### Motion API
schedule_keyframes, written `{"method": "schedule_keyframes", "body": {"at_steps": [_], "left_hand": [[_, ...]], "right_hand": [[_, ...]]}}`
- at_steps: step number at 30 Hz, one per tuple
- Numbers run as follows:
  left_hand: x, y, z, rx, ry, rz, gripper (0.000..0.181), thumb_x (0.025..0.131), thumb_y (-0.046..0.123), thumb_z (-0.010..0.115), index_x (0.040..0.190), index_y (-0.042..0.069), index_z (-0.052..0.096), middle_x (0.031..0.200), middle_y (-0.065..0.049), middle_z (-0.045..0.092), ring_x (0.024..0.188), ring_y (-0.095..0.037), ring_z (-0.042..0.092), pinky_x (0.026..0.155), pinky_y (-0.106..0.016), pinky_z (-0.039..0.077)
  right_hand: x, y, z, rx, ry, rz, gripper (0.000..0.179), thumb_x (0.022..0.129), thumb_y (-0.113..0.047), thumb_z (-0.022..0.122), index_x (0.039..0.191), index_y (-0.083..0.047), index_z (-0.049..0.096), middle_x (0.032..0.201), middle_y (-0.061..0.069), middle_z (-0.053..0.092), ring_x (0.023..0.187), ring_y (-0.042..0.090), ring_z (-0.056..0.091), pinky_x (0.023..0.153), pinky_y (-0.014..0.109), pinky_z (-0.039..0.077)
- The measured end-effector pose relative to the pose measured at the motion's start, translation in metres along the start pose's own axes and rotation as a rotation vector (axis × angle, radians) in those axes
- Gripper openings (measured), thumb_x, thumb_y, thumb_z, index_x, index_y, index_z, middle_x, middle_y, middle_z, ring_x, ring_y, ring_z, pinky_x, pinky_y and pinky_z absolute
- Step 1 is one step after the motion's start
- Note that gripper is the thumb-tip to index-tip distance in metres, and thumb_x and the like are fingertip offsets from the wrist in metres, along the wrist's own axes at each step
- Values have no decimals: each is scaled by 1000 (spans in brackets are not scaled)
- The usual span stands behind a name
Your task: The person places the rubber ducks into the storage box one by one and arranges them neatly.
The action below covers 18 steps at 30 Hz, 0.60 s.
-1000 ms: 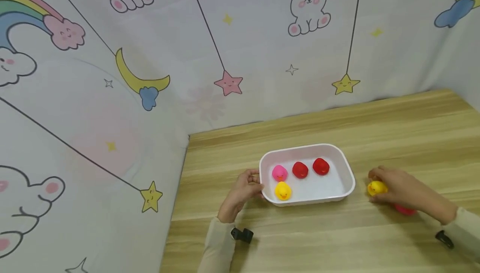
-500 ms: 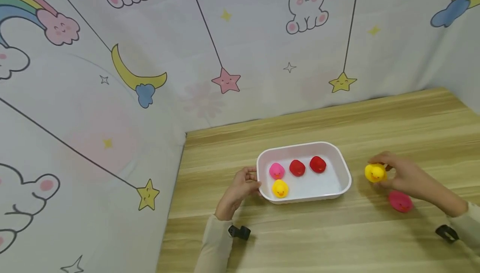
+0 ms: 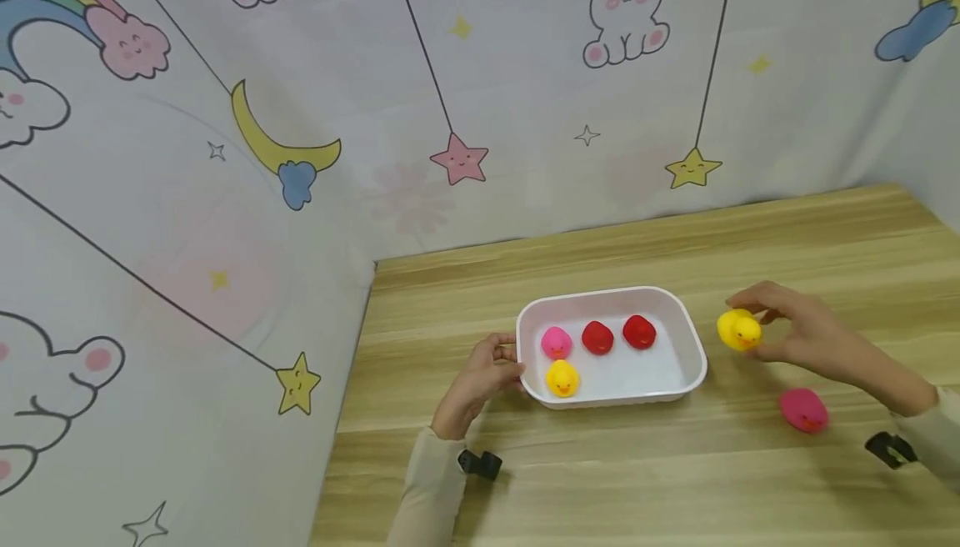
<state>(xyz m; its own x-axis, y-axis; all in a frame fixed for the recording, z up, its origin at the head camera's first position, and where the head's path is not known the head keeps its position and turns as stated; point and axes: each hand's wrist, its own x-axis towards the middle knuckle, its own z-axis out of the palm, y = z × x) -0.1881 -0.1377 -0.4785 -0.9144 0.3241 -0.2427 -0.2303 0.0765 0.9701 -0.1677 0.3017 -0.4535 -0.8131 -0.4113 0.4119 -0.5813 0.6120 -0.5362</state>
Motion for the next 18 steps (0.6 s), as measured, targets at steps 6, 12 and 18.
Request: {"method": "schedule_keyframes", "body": {"at_steps": [6, 12, 18], "left_hand": [[0, -1, -1, 10, 3, 2, 49, 87, -16, 56, 132, -19, 39, 90, -11, 51, 66, -12, 57, 59, -23, 61], [0, -1, -1, 28, 1, -8, 50, 88, -15, 56, 134, -19, 39, 90, -10, 50, 68, -13, 57, 64, -27, 63], [-1, 0, 0, 47, 12, -12, 50, 88, -13, 58, 134, -19, 40, 91, -13, 52, 68, -14, 57, 66, -32, 64]], "right_hand": [[15, -9, -2, 12, -48, 2, 64, 63, 2, 93, 120, -8, 66, 114, 1, 68, 96, -1, 59, 81, 10, 52], [33, -18, 0, 16, -81, -32, 63, 63, -1, 94, 119, -14, 67, 112, -3, 69, 96, 3, 60, 80, 18, 56], [52, -31, 6, 26, -134, -52, 59, 65, -5, 94, 118, -15, 69, 113, -8, 69, 94, 5, 61, 78, 29, 59]]}}
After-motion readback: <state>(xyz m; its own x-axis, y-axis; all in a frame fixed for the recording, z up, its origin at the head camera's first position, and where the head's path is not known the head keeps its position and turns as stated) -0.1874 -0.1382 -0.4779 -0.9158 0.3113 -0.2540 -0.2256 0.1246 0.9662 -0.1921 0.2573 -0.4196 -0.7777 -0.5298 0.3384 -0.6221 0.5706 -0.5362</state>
